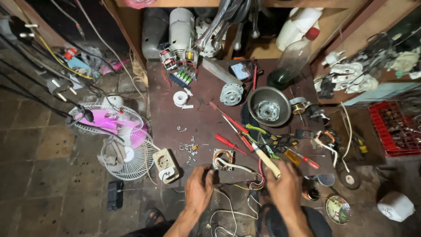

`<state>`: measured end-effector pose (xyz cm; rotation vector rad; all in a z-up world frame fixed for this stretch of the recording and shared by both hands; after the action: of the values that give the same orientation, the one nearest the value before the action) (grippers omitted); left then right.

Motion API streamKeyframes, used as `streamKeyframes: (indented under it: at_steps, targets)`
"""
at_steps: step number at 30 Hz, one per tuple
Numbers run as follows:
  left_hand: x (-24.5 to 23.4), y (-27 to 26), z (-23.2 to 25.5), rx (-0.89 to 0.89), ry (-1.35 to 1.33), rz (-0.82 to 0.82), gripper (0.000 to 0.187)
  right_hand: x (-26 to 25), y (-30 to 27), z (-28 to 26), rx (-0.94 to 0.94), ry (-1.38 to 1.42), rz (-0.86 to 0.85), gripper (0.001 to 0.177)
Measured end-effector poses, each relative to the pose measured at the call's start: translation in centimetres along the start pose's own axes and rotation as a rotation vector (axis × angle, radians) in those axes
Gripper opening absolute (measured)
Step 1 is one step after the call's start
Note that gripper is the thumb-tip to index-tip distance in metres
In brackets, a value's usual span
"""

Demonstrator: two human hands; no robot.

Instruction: The person works on a small electrical component on a cluttered workbench, using pliers to strip and twist wires. They handle various tools and parts, including a motor housing and loose screws, while assembling or repairing the device.

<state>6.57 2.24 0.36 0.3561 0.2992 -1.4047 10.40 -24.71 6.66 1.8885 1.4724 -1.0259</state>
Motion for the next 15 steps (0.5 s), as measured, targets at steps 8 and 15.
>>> streamKeyframes:
  at_steps: [8,15]
  targets:
    - [-3.0,-1.6,3.3,-0.237,0.123,-0.081,0.026,0.6,8.2,2.6,-0.084,-0.262,0.062,0.030]
    - [-3.2,-2.5,2.8,-0.429,0.173,-0.140,0.031,1.3,8.7,4.5,0.086,-0.340,0.145,0.045]
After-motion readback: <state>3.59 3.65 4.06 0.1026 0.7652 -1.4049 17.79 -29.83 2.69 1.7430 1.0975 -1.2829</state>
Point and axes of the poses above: each hand's wrist, its own y-axis towards the middle knuckle, its own x-axis out of the palm, z = x × y, the point moved 7 cm from there along y, towards the middle knuckle, and after that the axes turned 10 degrees about x, right-handed, at the moved point
